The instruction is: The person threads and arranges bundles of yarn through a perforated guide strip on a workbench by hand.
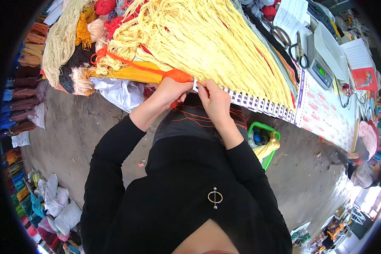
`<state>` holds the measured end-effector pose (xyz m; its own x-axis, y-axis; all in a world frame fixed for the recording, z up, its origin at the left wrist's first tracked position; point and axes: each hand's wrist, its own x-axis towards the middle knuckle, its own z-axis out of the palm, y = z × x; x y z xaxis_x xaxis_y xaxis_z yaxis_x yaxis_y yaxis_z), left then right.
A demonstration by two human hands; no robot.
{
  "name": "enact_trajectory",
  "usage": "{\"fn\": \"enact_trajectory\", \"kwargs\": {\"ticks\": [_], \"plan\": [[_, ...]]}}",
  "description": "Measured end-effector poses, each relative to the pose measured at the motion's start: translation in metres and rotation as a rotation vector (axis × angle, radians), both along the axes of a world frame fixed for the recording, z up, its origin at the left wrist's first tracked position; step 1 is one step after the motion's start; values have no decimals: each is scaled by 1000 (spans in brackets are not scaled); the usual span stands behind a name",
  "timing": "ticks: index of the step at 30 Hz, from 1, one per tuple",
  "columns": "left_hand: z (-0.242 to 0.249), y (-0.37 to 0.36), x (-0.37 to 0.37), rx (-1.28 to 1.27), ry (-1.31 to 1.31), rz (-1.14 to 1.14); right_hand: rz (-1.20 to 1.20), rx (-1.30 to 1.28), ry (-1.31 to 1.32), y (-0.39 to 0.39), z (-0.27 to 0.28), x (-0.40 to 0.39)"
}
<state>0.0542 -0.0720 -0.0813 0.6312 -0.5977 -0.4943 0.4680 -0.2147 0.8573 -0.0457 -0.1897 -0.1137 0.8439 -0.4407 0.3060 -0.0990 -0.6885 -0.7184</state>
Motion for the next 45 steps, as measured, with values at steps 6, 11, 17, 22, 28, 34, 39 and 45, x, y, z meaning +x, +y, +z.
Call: {"fn": "enact_trajectory", "kwargs": {"ticks": [6,11,17,22,28,34,39,45], "plan": [[-9,-2,3,106,-56,1,39,244,297,-10,18,9],[-14,8,9,140,-363,-124,75,312,316,-14,16,11],[-13,24,21,55,-21,53,78,182,314,-12,10,9],[-12,18,16,10,-31,89,65,206,300,-11,17,6],[3,50,52,-263,354,-30,52,140,300,-8,16,7],[49,75,66,-261,64,44,36,98,271,-4,14,7],[61,78,66,-188,-45,134,29,91,286,-4,16,5],[72,83,66,-652,279,-23,36,83,299,-3,16,4]]}}
